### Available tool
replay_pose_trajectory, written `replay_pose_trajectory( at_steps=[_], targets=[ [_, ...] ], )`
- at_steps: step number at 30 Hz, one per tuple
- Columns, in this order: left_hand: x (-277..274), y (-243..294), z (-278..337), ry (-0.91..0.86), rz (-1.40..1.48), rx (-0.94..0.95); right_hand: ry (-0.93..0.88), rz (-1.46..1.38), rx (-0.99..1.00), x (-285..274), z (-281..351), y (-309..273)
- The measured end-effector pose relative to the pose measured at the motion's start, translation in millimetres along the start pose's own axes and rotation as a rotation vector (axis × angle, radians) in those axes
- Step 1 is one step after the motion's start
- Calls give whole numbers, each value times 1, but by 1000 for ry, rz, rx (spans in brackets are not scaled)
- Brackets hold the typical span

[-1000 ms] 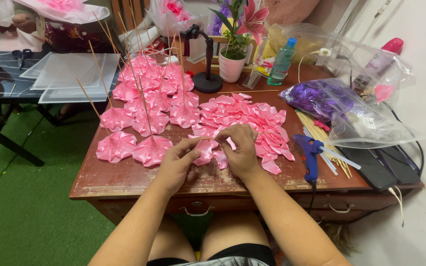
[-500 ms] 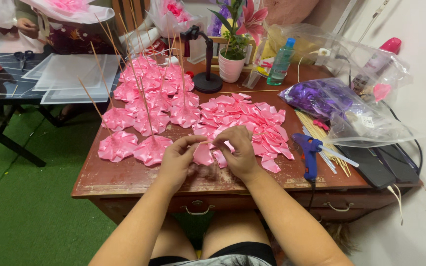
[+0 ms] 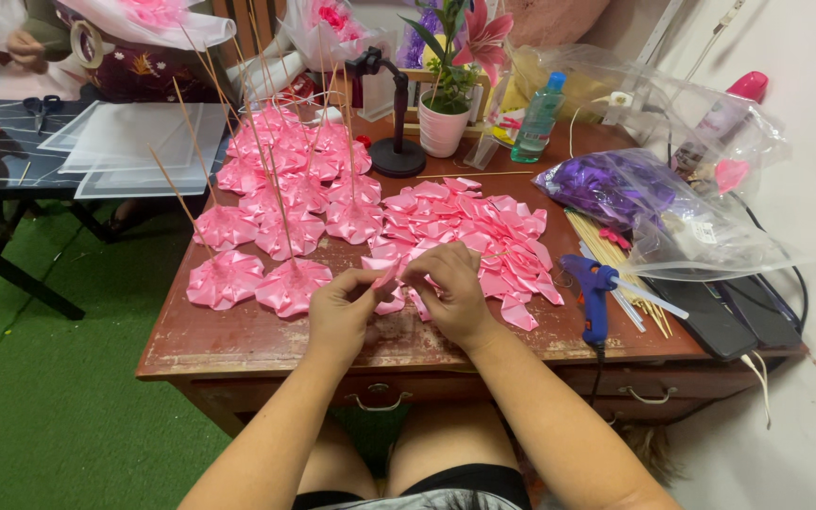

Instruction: The person sits at a low table and assembles artificial pink roses by rolling petals around wooden sticks. They use a hot glue gun to secure the petals and sticks, occasionally picking up a smartphone from the table.

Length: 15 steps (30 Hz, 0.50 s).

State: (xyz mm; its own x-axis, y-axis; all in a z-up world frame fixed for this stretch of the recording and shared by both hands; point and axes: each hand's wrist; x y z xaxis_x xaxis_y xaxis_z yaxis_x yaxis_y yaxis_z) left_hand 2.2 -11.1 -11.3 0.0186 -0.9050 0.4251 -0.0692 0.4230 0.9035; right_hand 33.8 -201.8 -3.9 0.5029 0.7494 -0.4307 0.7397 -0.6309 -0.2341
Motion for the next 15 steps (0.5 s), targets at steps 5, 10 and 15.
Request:
replay_pose_trajectory(
  at_steps=[5, 10, 15],
  targets=[
    [-15, -19, -18, -60, -50, 98, -24, 57, -31, 0, 2, 0],
    [-23, -27, -24, -107, -8, 185, -47, 83, -39, 5, 3, -1],
    [-25, -25, -27, -112, 10, 220, -53, 107, -13, 1, -3, -9]
  ],
)
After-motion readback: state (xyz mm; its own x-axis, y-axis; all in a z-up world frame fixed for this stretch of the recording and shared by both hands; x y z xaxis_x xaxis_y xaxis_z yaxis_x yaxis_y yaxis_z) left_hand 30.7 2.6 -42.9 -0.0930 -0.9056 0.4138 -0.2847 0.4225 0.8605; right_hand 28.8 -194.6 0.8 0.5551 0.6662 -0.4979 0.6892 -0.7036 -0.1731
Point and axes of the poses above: each hand's wrist, its own z-axis away from the middle knuckle, its own x-axis out of the palm, y = z × x, and after that the axes turned 11 degrees about z, right-handed
